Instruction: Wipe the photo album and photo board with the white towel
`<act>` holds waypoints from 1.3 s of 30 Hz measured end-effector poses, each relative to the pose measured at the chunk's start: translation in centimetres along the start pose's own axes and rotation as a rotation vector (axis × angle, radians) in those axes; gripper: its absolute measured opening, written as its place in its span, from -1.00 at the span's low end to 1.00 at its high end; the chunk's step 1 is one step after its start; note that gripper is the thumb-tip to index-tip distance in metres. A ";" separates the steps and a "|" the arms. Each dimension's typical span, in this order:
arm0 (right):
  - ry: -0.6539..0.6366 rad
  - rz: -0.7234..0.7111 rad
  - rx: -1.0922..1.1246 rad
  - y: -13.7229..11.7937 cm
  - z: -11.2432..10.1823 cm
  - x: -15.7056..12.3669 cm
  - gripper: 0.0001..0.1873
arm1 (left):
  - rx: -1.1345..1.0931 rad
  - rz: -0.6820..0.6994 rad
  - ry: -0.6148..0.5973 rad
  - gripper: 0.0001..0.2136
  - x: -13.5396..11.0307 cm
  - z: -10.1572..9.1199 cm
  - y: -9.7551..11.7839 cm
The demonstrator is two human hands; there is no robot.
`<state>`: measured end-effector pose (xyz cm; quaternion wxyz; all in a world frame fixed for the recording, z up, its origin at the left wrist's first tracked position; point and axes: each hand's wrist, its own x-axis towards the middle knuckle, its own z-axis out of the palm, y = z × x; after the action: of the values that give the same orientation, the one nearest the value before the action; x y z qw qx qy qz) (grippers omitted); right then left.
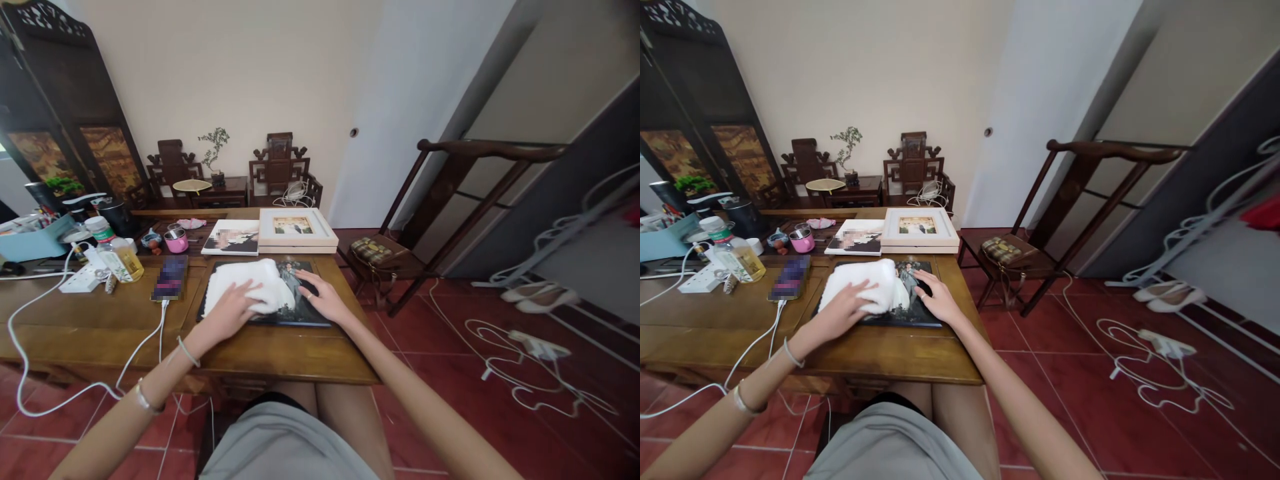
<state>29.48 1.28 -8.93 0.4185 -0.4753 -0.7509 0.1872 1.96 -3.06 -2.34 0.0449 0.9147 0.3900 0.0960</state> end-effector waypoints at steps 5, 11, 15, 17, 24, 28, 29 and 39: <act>0.004 0.010 0.008 -0.1 0.1 0.1 -0.65 | 0.051 -0.166 0.063 -0.73 0.2 0.0 -5.9; 0.002 0.028 0.019 -0.1 0.1 0.1 -0.66 | 0.062 -0.156 0.066 -0.71 -0.3 0.4 -7.2; 0.007 0.035 0.025 0.0 0.2 0.2 -0.66 | 0.070 -0.165 0.050 -0.70 -0.2 0.7 -6.9; 0.012 0.036 0.034 0.1 0.2 0.2 -0.66 | 0.076 -0.166 0.052 -0.70 -0.2 0.8 -6.8; 0.029 0.075 0.054 0.0 0.2 0.3 -0.65 | 0.119 -0.160 0.054 -0.70 -0.3 0.2 -6.3; 0.037 0.146 0.130 0.2 0.0 0.3 -0.62 | 0.068 -0.061 -0.021 -0.71 -1.1 -0.5 -2.8; 0.038 0.163 0.147 0.2 0.0 0.3 -0.61 | 0.051 -0.020 -0.038 -0.71 -1.3 -0.5 -1.4; 0.047 0.231 0.185 -0.3 -0.1 0.1 -0.38 | 0.083 0.004 -0.069 -0.71 2.7 0.7 4.9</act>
<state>29.37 1.16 -8.63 0.4535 -0.5223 -0.6609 0.2913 7.36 -4.52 -1.92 0.0202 0.9193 0.3900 0.0480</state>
